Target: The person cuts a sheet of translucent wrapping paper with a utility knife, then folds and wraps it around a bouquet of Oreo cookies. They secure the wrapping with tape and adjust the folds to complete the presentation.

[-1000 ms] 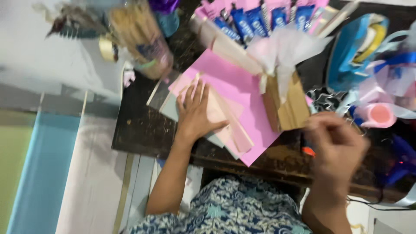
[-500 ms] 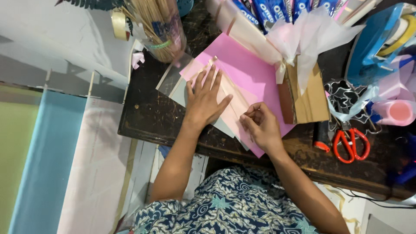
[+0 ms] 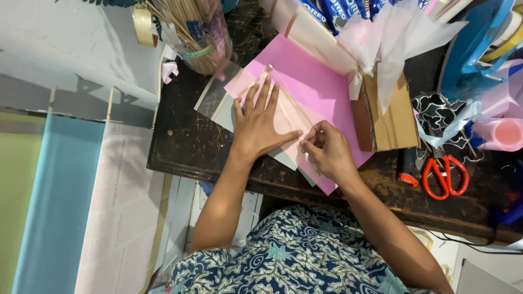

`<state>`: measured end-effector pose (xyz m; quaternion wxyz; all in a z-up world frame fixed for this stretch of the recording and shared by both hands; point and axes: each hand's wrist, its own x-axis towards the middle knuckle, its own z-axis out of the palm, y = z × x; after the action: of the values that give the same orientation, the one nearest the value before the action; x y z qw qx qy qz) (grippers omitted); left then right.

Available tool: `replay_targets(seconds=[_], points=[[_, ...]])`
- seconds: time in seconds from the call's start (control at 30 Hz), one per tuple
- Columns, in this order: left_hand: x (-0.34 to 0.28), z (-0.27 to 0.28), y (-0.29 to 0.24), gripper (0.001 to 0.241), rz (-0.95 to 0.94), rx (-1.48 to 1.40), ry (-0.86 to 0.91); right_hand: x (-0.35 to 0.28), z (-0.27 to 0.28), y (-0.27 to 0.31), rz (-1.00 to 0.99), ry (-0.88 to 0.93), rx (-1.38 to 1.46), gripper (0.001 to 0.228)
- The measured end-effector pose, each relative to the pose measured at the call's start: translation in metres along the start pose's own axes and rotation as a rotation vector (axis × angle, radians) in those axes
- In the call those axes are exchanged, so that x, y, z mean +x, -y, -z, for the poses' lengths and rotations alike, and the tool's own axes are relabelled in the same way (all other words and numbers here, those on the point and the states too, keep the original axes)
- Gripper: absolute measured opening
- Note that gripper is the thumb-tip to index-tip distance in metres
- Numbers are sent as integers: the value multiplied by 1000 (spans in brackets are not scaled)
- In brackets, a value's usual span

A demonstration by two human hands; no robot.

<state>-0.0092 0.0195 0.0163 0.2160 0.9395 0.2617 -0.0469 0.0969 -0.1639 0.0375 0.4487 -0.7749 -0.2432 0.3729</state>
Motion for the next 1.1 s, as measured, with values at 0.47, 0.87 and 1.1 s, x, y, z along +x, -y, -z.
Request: replay_targets(seconds=[0.47,0.87,1.1], points=[[3,-1,-3,145,38,14,58,12,8,3,-85,150,-596,32],[0,8,-6,148,44,52,101,0,20,-24,4,153,-516,39],[1,9,-8,149,38,39,103,16,1,-34,202,-122,-581,49]])
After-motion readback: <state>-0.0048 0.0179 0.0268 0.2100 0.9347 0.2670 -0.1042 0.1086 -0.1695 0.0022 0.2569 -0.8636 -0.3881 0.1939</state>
